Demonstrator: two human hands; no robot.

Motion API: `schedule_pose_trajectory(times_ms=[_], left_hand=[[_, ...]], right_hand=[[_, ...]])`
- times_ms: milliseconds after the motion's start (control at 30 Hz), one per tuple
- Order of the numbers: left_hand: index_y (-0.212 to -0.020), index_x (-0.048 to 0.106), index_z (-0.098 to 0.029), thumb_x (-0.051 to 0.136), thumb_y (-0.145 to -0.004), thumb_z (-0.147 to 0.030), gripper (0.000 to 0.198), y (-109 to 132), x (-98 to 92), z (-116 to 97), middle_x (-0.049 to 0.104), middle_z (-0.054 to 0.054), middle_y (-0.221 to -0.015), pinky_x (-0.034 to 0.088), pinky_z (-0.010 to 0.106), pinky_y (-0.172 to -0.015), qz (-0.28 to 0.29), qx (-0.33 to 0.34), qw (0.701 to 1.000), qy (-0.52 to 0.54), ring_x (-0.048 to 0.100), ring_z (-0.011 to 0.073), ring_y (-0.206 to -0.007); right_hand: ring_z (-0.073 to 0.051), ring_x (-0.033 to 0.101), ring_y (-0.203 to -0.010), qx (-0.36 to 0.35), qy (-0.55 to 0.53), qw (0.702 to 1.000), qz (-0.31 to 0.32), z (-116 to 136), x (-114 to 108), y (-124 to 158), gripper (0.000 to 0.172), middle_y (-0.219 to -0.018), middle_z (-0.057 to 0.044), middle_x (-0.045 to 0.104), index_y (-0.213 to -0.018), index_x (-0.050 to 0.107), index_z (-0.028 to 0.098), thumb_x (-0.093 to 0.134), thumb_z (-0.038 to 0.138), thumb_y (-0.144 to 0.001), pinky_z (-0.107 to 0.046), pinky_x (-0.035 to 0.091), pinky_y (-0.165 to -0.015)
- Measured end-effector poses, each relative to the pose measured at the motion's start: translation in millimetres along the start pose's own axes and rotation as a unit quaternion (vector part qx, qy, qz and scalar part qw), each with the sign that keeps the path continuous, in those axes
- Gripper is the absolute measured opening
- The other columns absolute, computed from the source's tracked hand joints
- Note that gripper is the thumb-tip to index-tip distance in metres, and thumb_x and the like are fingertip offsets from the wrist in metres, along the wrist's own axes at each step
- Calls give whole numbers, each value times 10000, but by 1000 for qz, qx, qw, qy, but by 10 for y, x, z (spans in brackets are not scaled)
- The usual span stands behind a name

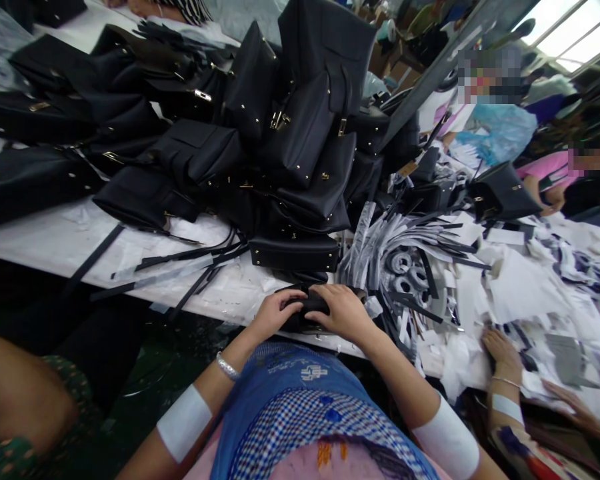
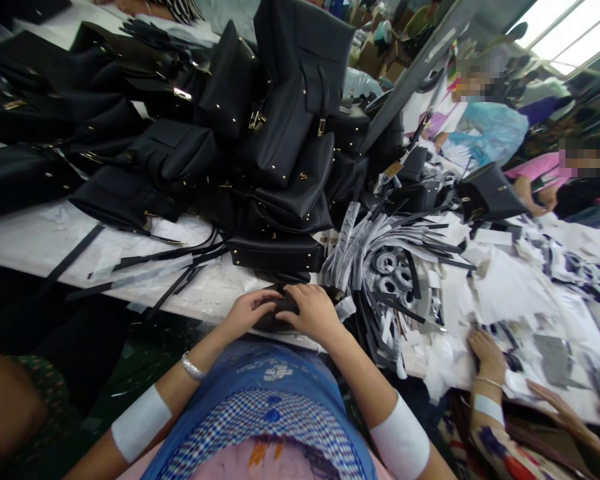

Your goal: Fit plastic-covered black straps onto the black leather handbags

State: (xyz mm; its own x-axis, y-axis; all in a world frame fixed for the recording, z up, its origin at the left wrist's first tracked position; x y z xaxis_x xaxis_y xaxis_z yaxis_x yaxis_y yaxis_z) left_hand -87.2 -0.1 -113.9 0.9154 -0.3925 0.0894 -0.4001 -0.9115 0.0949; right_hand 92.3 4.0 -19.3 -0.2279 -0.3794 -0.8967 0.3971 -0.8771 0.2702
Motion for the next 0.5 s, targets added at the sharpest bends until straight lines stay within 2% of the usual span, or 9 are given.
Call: schedule_pose_trajectory(times_ms=[67,133,200,267,333,400,467,500], left_hand=[[-1103,655,-175,644,-826,-275,294,5,16,35,714,85,-1106,514,371,-945,-10,-25,999,43,656,220,-1047],[-1115,639,-170,686,-790,-264,342,0,38,51,721,94,-1079,541,368,-898,-20,-46,997,65,669,224,-1019],[-1122,631,-165,715,-762,-252,380,-6,39,34,723,101,-1059,556,357,-857,-27,-61,995,69,679,220,-983],[-1108,629,-150,731,-743,-247,392,-8,7,-12,722,107,-1035,567,346,-814,-31,-75,994,74,687,209,-925],[-1096,625,-137,736,-736,-248,393,0,-58,-70,718,109,-1024,568,338,-790,-39,-90,991,88,685,203,-906],[-1084,627,-135,739,-735,-247,383,17,-138,-116,717,104,-1021,556,333,-814,-59,-105,988,101,675,202,-938],[-1076,635,-141,751,-727,-240,381,38,-207,-136,719,92,-1013,528,324,-871,-81,-120,983,111,663,197,-980],[-1076,640,-144,760,-721,-238,386,50,-229,-136,721,86,-1006,513,318,-892,-86,-128,981,116,659,190,-984]], right_hand=[[-314,625,-1036,13,35,998,42,-58,25,51,559,-1134,-123,687,-1250,577,218,740,397,-746,-396,422,-908],[-330,658,-945,37,63,994,86,-130,90,68,531,-1023,-131,722,-1224,608,209,751,312,-724,-405,454,-845],[-338,668,-906,54,76,991,98,-187,152,54,445,-941,-133,734,-1161,651,201,728,236,-725,-414,463,-826],[-326,668,-925,56,65,993,85,-205,163,42,393,-945,-123,735,-1118,672,206,701,175,-728,-412,463,-848],[-308,641,-1018,38,38,998,31,-172,91,73,446,-1073,-113,710,-1174,638,217,683,144,-737,-416,450,-906],[-287,576,-1143,14,3,997,-72,-101,-57,183,507,-1228,-105,643,-1268,563,224,663,158,-775,-424,419,-982],[-260,566,-1147,11,-42,979,-198,-26,-216,369,419,-1229,-101,635,-1256,555,213,624,234,-843,-403,422,-987],[-243,605,-1070,27,-68,967,-243,1,-268,477,305,-1140,-94,672,-1173,601,205,590,287,-880,-376,449,-945]])
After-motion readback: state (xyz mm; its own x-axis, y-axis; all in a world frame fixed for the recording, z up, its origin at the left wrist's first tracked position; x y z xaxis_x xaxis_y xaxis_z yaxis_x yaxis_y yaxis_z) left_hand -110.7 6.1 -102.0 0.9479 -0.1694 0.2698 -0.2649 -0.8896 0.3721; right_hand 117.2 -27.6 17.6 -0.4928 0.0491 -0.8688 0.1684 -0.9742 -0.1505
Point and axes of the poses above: each hand's wrist, its own y-axis away from the middle knuckle, its own x-axis out of the palm, z = x × y, the point moved 1 cm from there along -y, towards the middle knuckle
